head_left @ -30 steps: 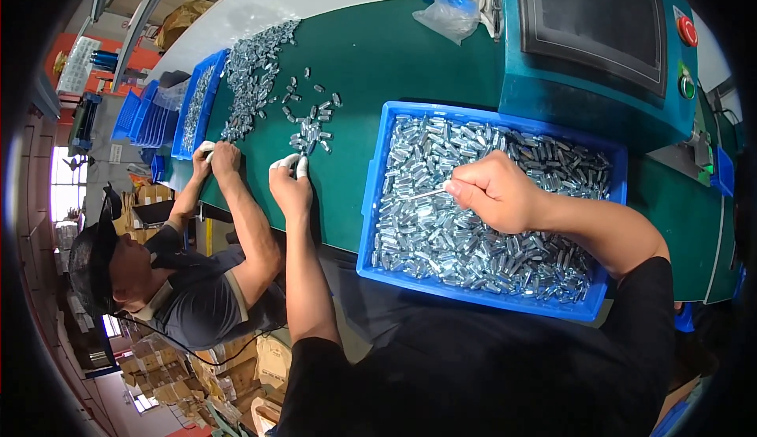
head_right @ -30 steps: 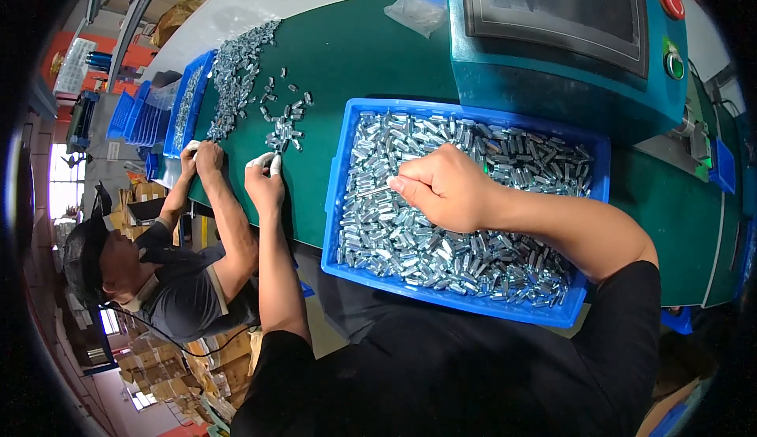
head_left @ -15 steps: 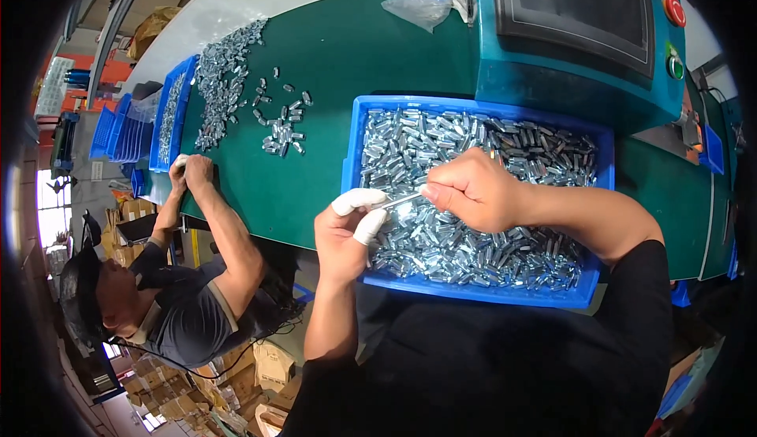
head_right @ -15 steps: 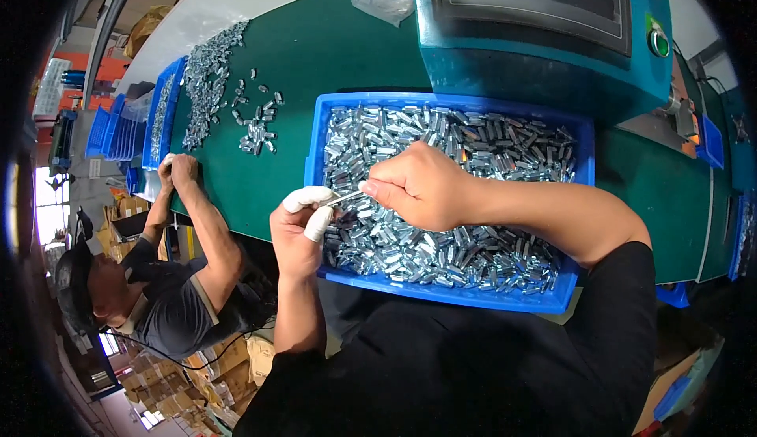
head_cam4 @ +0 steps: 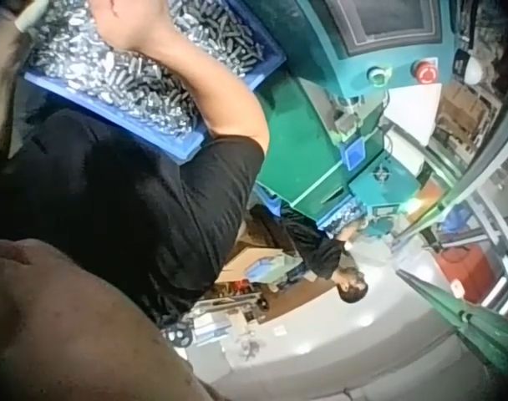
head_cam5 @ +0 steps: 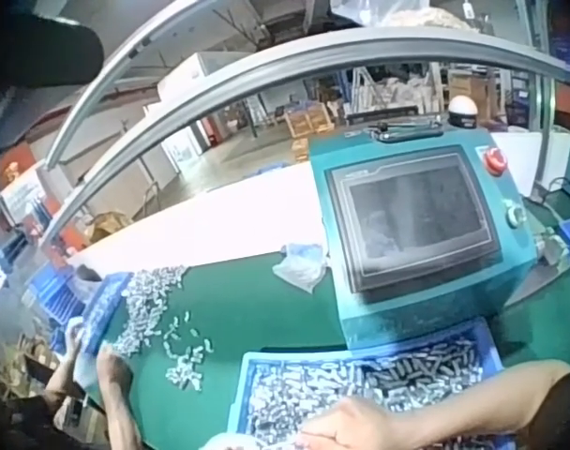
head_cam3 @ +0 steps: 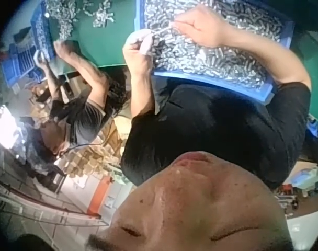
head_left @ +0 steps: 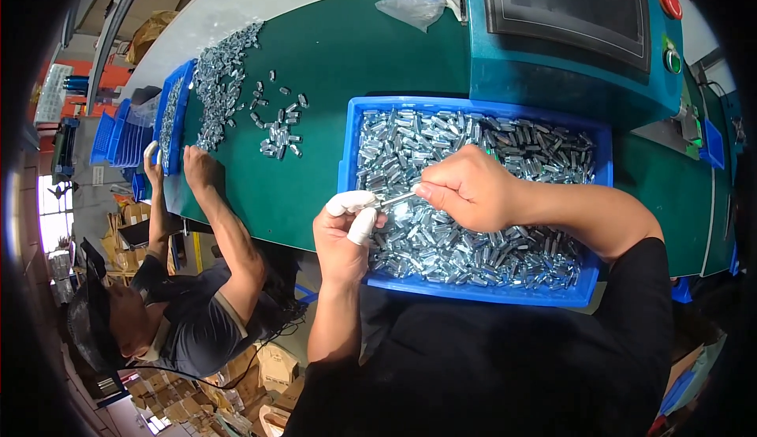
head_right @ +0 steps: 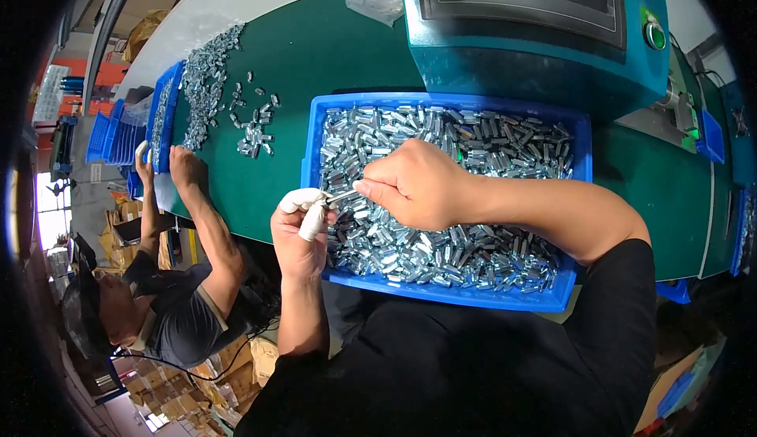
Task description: Inspecting small metal hardware components from a bin at a factory workstation.
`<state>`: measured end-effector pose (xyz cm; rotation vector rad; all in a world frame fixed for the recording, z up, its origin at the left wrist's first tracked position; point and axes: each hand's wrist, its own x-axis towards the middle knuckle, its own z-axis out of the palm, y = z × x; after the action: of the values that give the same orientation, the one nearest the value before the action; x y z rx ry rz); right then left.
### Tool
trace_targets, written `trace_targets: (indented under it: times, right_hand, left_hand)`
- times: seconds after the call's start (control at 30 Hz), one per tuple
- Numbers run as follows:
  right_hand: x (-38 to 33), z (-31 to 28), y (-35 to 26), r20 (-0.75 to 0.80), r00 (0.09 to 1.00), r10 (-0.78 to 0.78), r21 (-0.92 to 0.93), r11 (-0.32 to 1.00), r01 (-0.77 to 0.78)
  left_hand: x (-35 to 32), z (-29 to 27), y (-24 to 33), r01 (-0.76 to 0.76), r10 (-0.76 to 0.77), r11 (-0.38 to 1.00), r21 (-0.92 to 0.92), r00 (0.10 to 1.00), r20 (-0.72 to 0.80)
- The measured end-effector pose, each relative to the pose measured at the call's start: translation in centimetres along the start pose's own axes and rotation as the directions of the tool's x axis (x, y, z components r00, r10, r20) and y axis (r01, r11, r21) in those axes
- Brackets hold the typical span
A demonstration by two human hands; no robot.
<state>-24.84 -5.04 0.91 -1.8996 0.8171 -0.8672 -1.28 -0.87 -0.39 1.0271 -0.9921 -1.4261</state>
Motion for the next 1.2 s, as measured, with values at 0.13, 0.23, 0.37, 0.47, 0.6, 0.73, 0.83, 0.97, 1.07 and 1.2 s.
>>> trace_targets:
  times: [0.13, 0.23, 0.37, 0.47, 0.6, 0.73, 0.83, 0.97, 1.07, 1.2]
  right_hand:
    - [-0.2, 0.5, -0.2, -0.013, 0.99, -0.139, -0.175, 0.975, 0.134]
    - [-0.3, 0.7, -0.2, 0.021, 0.966, -0.257, -0.299, 0.921, 0.251]
    - [-0.6, 0.9, -0.4, 0.085, 0.992, -0.096, -0.15, 0.983, 0.108]
    - [-0.3, 0.6, -1.1, 0.232, 0.967, 0.104, 0.236, 0.959, -0.159]
    - [-0.2, 0.5, -1.2, 0.29, 0.916, 0.276, 0.235, 0.908, -0.348]
    - [-0.2, 0.3, -0.5, 0.142, 0.99, 0.021, -0.008, 1.0, -0.02]
    - [0.0, -0.7, -0.8, 0.008, 0.998, -0.065, -0.057, 0.996, 0.065]
    - [0.2, -1.4, -0.6, -0.08, 0.995, 0.056, 0.114, 0.992, -0.047]
    - [0.1, -0.8, -0.8, -0.053, 0.998, 0.029, 0.111, 0.994, -0.023]
    - [0.0, -0.4, -0.3, -0.024, 0.999, 0.028, 0.112, 0.993, -0.025]
  left_hand:
    - [-0.7, 1.3, 0.3, -0.115, 0.1, 0.96, 0.254, 0.992, 0.071]
    - [-1.1, 2.5, 0.3, 0.039, -0.06, 0.987, 0.158, 0.989, 0.133]
    - [-1.5, 2.7, -0.7, -0.036, 0.019, 0.991, 0.126, 0.991, 0.132]
    - [-1.7, 2.5, -0.9, -0.189, 0.151, 0.958, 0.214, 0.972, 0.182]
    - [-0.9, 2.8, -0.4, -0.236, 0.171, 0.903, 0.358, 0.964, 0.206]
    - [-0.4, 1.7, 0.2, -0.235, 0.145, 0.869, 0.436, 0.962, 0.231]
    - [0.5, -0.1, 0.8, -0.194, 0.098, 0.835, 0.514, 0.973, 0.208]
    - [3.4, -2.6, 1.5, -0.386, 0.247, 0.626, 0.678, 0.922, 0.297]
    - [6.9, -6.0, 1.0, -0.142, 0.403, 0.395, 0.908, 0.915, -0.032]
    - [10.3, -10.7, -0.6, -0.006, 0.432, 0.106, 0.994, 0.901, -0.04]
